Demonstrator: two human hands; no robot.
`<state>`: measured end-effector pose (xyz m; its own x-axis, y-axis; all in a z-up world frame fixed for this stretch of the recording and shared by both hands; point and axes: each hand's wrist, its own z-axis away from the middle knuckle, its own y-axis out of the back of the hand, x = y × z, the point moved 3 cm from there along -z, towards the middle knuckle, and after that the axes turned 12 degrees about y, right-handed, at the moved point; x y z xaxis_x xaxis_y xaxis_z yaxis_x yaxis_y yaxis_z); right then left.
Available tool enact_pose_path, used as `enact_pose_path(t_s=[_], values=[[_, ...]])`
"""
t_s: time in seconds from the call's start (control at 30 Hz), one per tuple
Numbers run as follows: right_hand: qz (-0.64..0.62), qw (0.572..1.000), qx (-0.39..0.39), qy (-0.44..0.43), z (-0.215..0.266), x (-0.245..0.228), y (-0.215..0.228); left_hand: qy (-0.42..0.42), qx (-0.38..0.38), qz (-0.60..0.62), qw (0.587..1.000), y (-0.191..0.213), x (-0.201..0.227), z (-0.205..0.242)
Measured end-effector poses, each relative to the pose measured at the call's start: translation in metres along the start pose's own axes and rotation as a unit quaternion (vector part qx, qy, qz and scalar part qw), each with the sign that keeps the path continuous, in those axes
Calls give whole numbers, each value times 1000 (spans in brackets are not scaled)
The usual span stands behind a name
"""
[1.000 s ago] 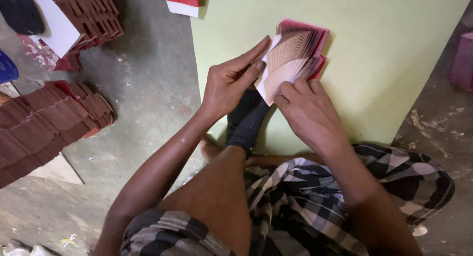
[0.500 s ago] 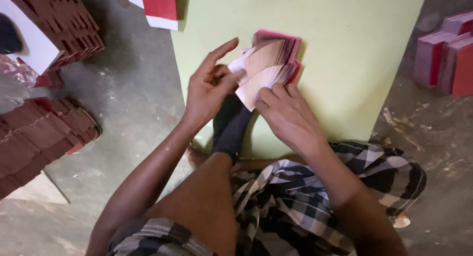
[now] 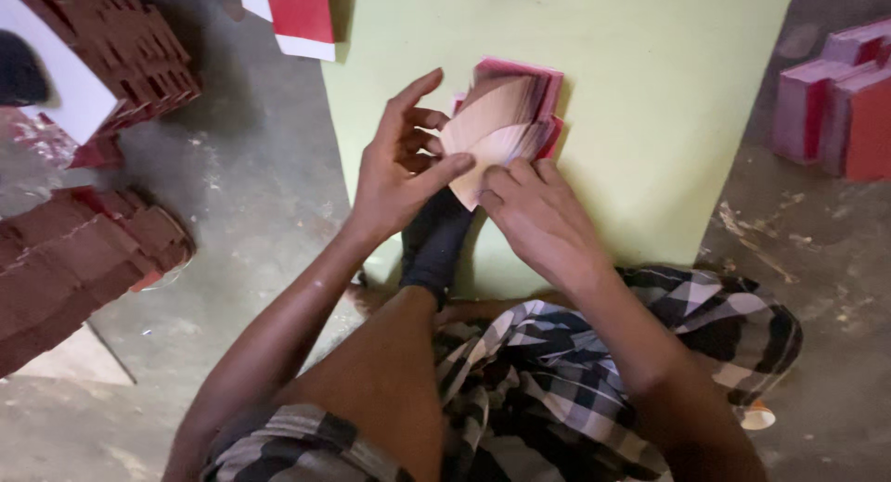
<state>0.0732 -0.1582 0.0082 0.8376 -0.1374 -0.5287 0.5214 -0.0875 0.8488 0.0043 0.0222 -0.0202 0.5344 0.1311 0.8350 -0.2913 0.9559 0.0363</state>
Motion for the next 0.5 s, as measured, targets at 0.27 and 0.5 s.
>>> enact_pose_path(t_s=[0.27,0.5], values=[[6,999,-39,-7,-1,0,-3,21,-44,99,994,1,-9,1],[20,999,-42,-4,-2,0,-4,69,-39,128,989,1,-13,2]])
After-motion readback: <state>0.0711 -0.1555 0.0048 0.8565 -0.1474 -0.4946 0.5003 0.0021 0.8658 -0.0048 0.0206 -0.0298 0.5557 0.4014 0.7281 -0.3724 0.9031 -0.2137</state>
